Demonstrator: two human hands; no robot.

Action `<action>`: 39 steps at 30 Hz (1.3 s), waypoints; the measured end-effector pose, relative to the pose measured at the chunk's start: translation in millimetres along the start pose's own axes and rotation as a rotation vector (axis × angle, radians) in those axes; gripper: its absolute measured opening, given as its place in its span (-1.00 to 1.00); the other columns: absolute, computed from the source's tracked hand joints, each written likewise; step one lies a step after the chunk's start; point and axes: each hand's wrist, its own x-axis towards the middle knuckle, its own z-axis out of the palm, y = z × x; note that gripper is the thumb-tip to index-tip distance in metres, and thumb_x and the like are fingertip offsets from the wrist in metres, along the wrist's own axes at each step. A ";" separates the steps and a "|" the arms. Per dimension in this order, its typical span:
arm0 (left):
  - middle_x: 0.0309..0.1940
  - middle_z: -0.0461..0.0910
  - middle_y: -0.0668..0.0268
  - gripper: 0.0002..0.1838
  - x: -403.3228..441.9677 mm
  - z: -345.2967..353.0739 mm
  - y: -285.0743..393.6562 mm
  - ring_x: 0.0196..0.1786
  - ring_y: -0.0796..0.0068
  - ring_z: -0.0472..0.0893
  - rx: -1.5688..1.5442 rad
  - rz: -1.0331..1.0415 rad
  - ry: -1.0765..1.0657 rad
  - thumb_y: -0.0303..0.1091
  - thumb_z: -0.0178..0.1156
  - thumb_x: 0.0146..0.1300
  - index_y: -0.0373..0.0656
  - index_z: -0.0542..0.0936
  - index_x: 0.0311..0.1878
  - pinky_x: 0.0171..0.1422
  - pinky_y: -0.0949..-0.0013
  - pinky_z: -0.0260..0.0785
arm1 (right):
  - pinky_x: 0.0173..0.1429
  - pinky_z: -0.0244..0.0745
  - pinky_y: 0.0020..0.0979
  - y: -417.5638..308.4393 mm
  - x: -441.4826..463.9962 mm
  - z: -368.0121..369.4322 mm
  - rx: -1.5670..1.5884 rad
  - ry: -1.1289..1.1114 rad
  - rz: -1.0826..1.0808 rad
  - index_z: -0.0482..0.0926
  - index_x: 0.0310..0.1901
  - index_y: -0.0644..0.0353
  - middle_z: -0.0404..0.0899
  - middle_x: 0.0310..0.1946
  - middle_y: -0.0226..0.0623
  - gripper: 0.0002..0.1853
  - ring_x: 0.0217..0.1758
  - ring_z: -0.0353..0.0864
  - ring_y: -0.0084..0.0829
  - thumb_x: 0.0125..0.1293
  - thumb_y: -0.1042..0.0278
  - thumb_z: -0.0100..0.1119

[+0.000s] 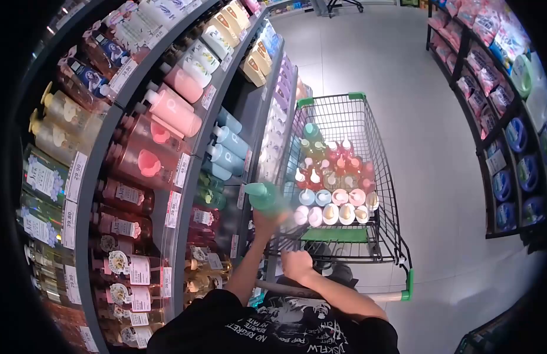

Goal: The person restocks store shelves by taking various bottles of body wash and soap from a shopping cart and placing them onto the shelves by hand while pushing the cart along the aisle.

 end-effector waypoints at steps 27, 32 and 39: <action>-0.05 0.62 0.18 -0.39 89.3 -62.9 -143.2 -0.01 0.27 0.59 -0.163 -0.321 0.590 -0.34 0.64 -0.10 -0.33 0.55 0.00 0.17 0.18 0.42 | -0.32 0.60 -0.10 1.5 66.2 -28.6 -0.034 0.092 0.011 0.54 -0.19 0.21 0.71 -0.42 -0.07 -0.82 -0.36 0.77 -0.10 0.24 0.35 0.04; -0.02 0.60 0.14 -0.30 96.2 -60.3 -128.0 0.02 0.23 0.57 -0.199 -0.547 0.673 -0.31 0.63 -0.11 -0.38 0.50 0.08 0.22 0.18 0.40 | -0.32 0.62 -0.13 1.4 65.9 -26.8 -0.016 0.093 0.030 0.54 -0.17 0.22 0.71 -0.43 -0.07 -0.81 -0.37 0.77 -0.11 0.23 0.35 0.07; 0.07 0.58 0.06 -0.11 95.3 -66.6 -157.0 0.07 0.15 0.58 -0.096 -0.773 0.741 -0.26 0.66 -0.16 -0.40 0.40 0.22 0.23 0.15 0.42 | -0.26 0.64 -0.24 -6.5 60.8 -43.1 -0.042 0.017 0.051 0.60 -0.11 0.21 0.74 -0.38 -0.12 -0.78 -0.30 0.79 -0.20 0.24 0.37 0.12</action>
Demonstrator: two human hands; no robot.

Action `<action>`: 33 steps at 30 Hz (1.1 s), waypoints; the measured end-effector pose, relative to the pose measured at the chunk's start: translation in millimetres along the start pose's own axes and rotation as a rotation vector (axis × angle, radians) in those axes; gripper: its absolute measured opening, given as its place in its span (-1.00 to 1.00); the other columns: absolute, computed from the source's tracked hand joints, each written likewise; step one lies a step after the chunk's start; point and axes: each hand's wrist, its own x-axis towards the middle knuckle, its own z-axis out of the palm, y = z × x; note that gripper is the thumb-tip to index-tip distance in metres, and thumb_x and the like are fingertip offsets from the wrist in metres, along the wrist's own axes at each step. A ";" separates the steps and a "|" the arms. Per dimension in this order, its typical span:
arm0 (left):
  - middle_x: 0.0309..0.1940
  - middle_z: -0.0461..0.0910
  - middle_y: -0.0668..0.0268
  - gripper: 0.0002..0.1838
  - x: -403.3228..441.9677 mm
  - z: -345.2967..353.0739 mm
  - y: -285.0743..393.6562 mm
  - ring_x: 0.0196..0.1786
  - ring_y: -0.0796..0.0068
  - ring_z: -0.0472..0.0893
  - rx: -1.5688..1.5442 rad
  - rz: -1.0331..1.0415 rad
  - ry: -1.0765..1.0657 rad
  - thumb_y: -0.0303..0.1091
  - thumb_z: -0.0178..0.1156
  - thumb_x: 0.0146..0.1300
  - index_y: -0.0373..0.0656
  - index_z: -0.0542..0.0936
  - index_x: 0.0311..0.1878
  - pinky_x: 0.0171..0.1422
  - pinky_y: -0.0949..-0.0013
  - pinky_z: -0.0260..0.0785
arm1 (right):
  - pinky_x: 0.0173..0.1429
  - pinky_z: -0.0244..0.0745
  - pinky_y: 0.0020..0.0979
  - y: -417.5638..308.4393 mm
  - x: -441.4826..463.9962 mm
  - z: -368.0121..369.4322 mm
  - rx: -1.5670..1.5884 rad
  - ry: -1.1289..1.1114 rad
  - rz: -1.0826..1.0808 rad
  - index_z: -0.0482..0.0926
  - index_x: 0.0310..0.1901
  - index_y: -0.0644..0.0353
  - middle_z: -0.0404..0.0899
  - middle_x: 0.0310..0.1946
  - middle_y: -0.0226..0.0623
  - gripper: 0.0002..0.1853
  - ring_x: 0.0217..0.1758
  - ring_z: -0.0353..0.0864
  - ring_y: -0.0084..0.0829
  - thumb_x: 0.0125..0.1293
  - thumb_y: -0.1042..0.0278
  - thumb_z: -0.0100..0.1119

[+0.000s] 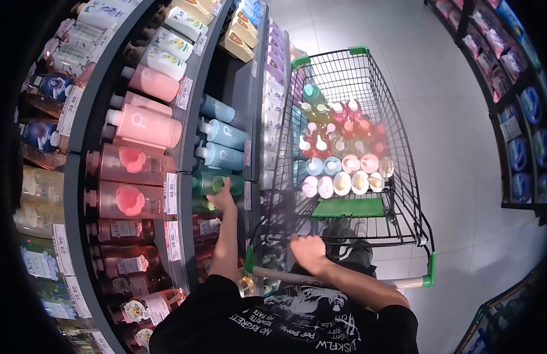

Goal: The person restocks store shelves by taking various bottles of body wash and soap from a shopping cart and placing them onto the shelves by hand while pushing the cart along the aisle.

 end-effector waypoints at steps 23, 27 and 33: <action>-0.07 0.66 -0.02 -0.29 19.3 41.7 5.5 -0.12 0.06 0.70 -0.023 -0.514 0.196 -0.11 0.65 -0.14 -0.39 0.51 -0.06 -0.01 0.07 0.61 | -0.25 0.62 -0.13 8.4 4.7 18.0 0.035 0.069 -0.027 0.54 -0.09 0.23 0.72 -0.40 -0.07 -0.71 -0.33 0.76 -0.07 0.21 0.25 0.22; -0.04 0.64 -0.08 -0.26 21.1 46.9 -11.6 -0.06 0.00 0.69 0.000 -0.407 0.261 -0.14 0.61 -0.06 -0.42 0.46 0.05 0.03 0.05 0.60 | -0.26 0.62 -0.13 9.0 5.3 17.7 0.052 0.064 -0.035 0.54 -0.11 0.23 0.72 -0.39 -0.05 -0.73 -0.33 0.76 -0.07 0.20 0.30 0.18; -0.06 0.64 -0.01 -0.46 13.3 34.5 10.1 -0.09 0.07 0.66 -0.261 -0.640 0.119 -0.26 0.55 -0.03 -0.41 0.54 -0.08 -0.02 0.09 0.56 | -0.26 0.63 -0.14 6.1 4.7 10.5 0.073 0.038 -0.025 0.55 -0.11 0.24 0.72 -0.39 -0.05 -0.75 -0.32 0.77 -0.06 0.20 0.34 0.13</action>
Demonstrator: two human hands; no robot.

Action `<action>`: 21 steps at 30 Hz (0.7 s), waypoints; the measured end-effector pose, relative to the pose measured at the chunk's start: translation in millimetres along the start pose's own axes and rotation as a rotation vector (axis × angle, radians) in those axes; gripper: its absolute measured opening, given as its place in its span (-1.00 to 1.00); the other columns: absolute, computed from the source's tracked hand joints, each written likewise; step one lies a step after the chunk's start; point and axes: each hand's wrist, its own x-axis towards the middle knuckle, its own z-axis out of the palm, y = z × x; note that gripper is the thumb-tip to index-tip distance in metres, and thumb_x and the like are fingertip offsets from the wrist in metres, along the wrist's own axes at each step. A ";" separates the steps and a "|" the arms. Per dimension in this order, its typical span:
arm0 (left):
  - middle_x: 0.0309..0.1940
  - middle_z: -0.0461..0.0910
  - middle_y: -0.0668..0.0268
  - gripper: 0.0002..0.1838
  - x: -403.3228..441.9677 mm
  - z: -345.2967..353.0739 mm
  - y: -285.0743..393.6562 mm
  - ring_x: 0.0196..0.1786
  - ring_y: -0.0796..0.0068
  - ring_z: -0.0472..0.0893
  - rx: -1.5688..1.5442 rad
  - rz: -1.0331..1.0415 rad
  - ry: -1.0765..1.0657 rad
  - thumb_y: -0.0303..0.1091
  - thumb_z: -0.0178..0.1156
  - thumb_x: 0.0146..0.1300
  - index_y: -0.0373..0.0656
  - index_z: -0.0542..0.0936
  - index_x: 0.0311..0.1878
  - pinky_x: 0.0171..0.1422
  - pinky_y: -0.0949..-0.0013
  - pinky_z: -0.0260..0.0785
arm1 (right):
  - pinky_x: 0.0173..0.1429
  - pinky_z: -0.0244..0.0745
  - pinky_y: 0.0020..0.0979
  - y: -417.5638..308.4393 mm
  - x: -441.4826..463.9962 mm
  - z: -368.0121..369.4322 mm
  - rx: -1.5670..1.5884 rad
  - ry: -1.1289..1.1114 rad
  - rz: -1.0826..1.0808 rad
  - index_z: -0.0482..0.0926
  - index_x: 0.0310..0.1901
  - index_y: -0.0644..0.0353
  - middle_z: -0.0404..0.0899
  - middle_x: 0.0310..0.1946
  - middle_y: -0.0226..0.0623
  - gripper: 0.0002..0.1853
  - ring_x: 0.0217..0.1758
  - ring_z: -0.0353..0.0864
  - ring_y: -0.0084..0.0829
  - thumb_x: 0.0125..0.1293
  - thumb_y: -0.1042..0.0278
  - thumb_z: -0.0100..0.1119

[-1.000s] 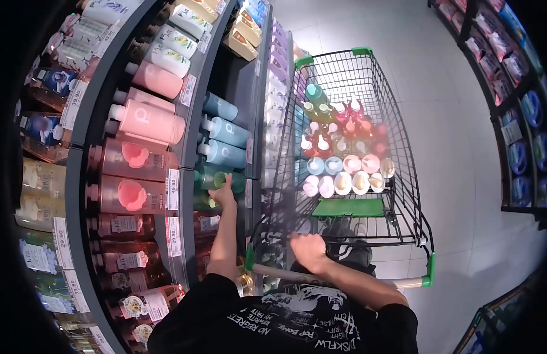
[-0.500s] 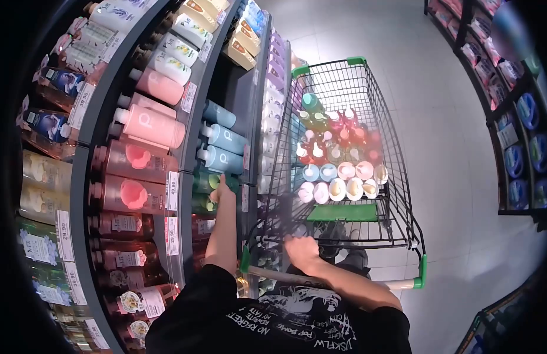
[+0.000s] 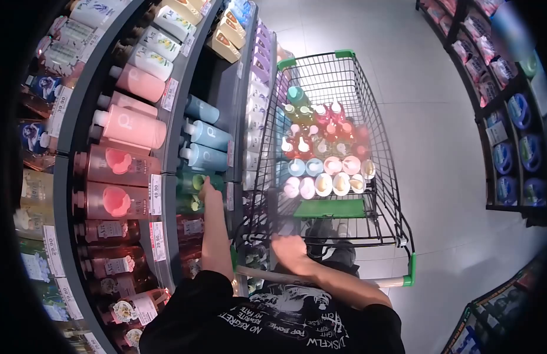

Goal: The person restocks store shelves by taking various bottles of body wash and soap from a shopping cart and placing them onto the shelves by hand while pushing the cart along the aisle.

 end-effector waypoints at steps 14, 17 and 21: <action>0.05 0.58 -0.02 -0.56 -139.0 -70.9 -129.5 0.10 -0.06 0.59 0.947 0.741 -1.708 -0.31 0.32 0.17 -0.21 0.52 0.11 0.19 0.02 0.45 | -0.04 0.58 -0.13 94.1 79.7 -155.1 0.187 0.095 0.074 0.55 0.07 0.33 0.70 -0.30 0.03 -0.49 -0.17 0.72 -0.04 0.22 0.11 0.30; -0.04 0.60 0.02 -0.58 -168.8 -69.5 -86.9 0.03 -0.07 0.60 1.245 0.798 -1.673 -0.41 0.21 0.14 -0.19 0.48 0.10 0.09 -0.04 0.46 | 0.01 0.59 -0.18 192.2 166.6 -157.9 0.132 0.230 0.216 0.47 0.18 0.30 0.70 -0.20 0.02 -0.39 -0.12 0.72 -0.04 0.18 0.09 0.36; -0.15 0.59 0.11 -0.53 -171.3 -74.7 -105.6 -0.09 0.04 0.62 1.251 1.087 -1.542 -0.39 0.23 0.11 -0.17 0.46 0.14 -0.03 -0.01 0.46 | 0.12 0.55 -0.11 255.5 279.7 -179.1 0.113 0.386 0.395 0.34 0.29 0.28 0.62 -0.04 0.17 -0.22 0.00 0.66 0.04 0.13 0.01 0.41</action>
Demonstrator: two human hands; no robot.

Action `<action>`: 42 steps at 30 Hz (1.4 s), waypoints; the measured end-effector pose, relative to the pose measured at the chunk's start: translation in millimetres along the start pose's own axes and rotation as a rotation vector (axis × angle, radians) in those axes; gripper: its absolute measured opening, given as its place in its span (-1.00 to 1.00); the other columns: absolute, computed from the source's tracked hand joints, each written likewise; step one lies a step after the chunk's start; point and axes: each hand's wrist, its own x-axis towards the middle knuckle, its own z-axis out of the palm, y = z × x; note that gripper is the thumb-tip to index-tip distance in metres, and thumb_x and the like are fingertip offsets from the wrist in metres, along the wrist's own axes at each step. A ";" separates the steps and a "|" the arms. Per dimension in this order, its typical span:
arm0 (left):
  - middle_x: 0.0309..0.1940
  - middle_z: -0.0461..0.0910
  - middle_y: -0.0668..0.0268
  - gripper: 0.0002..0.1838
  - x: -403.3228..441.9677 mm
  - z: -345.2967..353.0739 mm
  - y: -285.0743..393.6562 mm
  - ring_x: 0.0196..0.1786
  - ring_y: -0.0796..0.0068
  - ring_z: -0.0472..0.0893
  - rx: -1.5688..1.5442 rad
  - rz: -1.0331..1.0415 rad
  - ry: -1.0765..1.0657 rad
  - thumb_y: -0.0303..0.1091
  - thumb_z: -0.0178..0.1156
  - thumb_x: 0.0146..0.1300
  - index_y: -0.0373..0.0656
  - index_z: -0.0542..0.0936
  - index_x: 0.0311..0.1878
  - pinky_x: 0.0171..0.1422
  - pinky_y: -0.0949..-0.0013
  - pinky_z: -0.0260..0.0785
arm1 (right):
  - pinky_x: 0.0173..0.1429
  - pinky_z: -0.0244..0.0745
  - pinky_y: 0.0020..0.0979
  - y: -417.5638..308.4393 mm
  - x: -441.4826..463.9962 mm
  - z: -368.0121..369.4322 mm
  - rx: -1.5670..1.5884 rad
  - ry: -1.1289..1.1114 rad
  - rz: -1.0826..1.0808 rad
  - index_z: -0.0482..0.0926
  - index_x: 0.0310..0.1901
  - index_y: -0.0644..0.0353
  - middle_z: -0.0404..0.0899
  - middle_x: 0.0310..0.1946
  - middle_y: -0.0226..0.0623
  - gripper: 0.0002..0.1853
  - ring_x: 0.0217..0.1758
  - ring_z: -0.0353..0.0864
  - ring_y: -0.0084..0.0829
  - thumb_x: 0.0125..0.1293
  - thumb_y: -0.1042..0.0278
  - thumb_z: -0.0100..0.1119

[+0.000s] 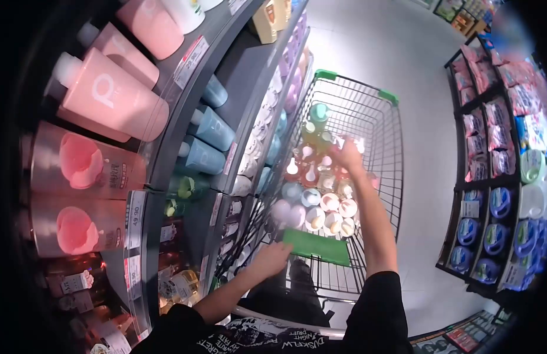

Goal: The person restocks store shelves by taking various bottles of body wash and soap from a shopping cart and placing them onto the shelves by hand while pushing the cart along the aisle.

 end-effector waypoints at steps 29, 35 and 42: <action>-0.24 0.59 0.27 -0.63 -2.3 -4.7 19.2 -0.15 0.36 0.61 0.060 -0.015 0.133 -0.35 0.15 0.20 -0.09 0.54 0.10 -0.07 0.28 0.36 | -0.01 0.50 -0.04 -34.6 150.0 -19.2 -0.290 0.226 -0.371 0.48 -0.13 0.27 0.61 -0.26 0.11 -0.63 -0.13 0.62 0.08 0.03 0.36 0.31; -0.16 0.59 0.17 -0.67 12.5 -14.6 21.1 -0.04 0.17 0.63 -0.255 0.121 0.238 -0.43 0.13 0.19 -0.20 0.50 0.05 0.06 0.15 0.45 | 0.01 0.57 -0.06 -119.2 35.5 -123.9 -0.380 0.153 -0.522 0.43 -0.10 0.21 0.59 -0.19 0.11 -0.58 -0.12 0.64 0.07 -0.04 0.52 0.33; 0.21 0.41 -0.11 -0.22 18.1 -81.8 39.7 0.26 -0.09 0.44 -0.532 -0.034 0.717 -0.33 0.41 0.10 -0.33 0.29 0.36 0.34 0.08 0.34 | -0.05 0.58 -0.07 -199.6 -132.8 -191.1 -0.260 0.014 -0.624 0.38 0.00 0.23 0.59 -0.23 0.05 -0.45 -0.22 0.65 0.07 -0.05 0.47 0.43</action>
